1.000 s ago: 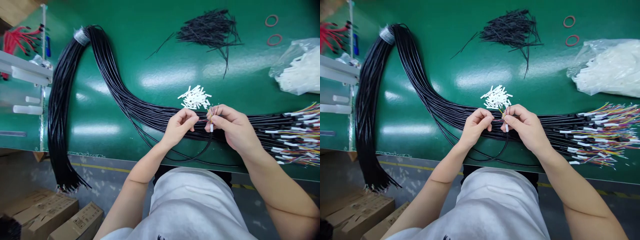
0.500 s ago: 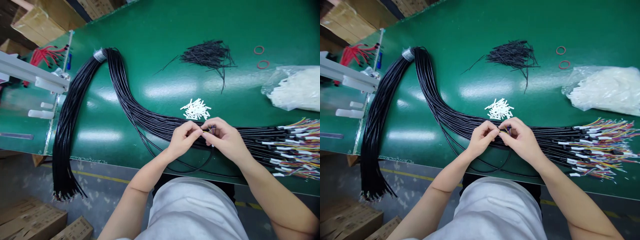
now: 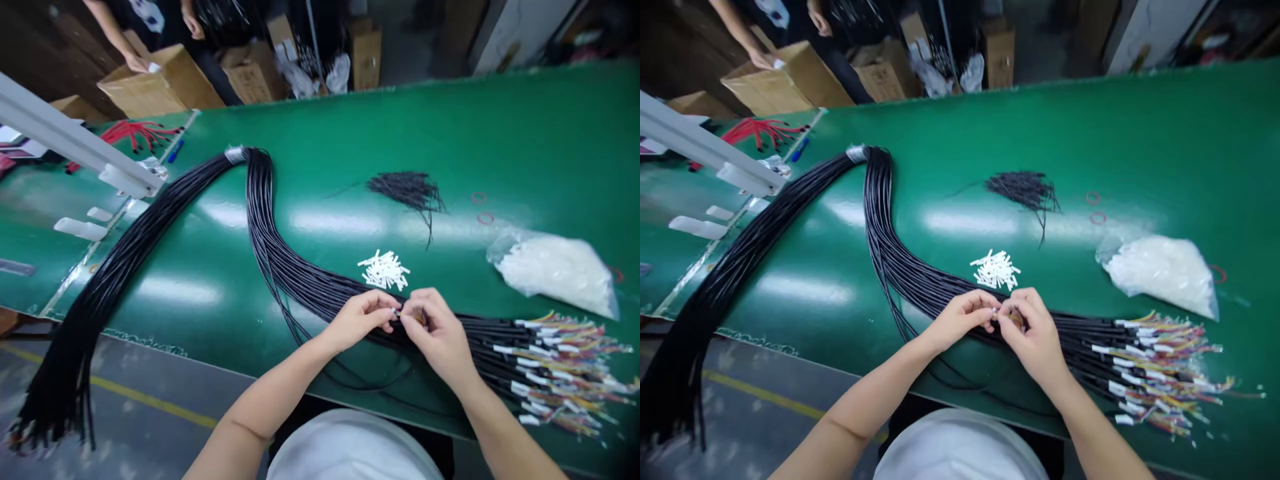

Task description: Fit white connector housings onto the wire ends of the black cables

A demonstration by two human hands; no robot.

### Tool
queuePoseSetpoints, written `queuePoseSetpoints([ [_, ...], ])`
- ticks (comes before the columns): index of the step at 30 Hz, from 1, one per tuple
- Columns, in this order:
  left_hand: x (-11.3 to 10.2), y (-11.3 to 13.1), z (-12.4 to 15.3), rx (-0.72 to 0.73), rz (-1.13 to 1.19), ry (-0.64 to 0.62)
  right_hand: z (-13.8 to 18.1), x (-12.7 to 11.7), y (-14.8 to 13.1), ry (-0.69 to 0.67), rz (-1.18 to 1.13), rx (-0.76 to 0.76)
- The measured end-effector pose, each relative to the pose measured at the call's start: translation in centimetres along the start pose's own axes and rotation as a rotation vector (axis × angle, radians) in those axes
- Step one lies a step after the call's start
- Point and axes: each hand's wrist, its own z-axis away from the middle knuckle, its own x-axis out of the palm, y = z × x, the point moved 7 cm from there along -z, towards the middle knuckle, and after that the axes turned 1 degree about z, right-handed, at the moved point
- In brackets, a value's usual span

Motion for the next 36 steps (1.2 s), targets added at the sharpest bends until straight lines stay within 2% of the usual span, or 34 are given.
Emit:
queuePoseSetpoints([
  [8,-0.4,-0.2,-0.3,0.018,0.042,0.067,0.9,1.7,0.2,0.02,0.092,-0.146],
  [19,-0.4,0.6,0.0,0.042,0.026,0.063,0.4,1.7,-0.1,0.052,0.138,-0.11],
  [30,-0.5,0.2,-0.2,0.009,0.016,0.04,0.5,1.6,-0.1,0.11,0.192,-0.18],
  [36,-0.6,-0.1,0.1,-0.049,0.03,0.072,0.5,1.4,-0.2,0.087,0.144,-0.109],
])
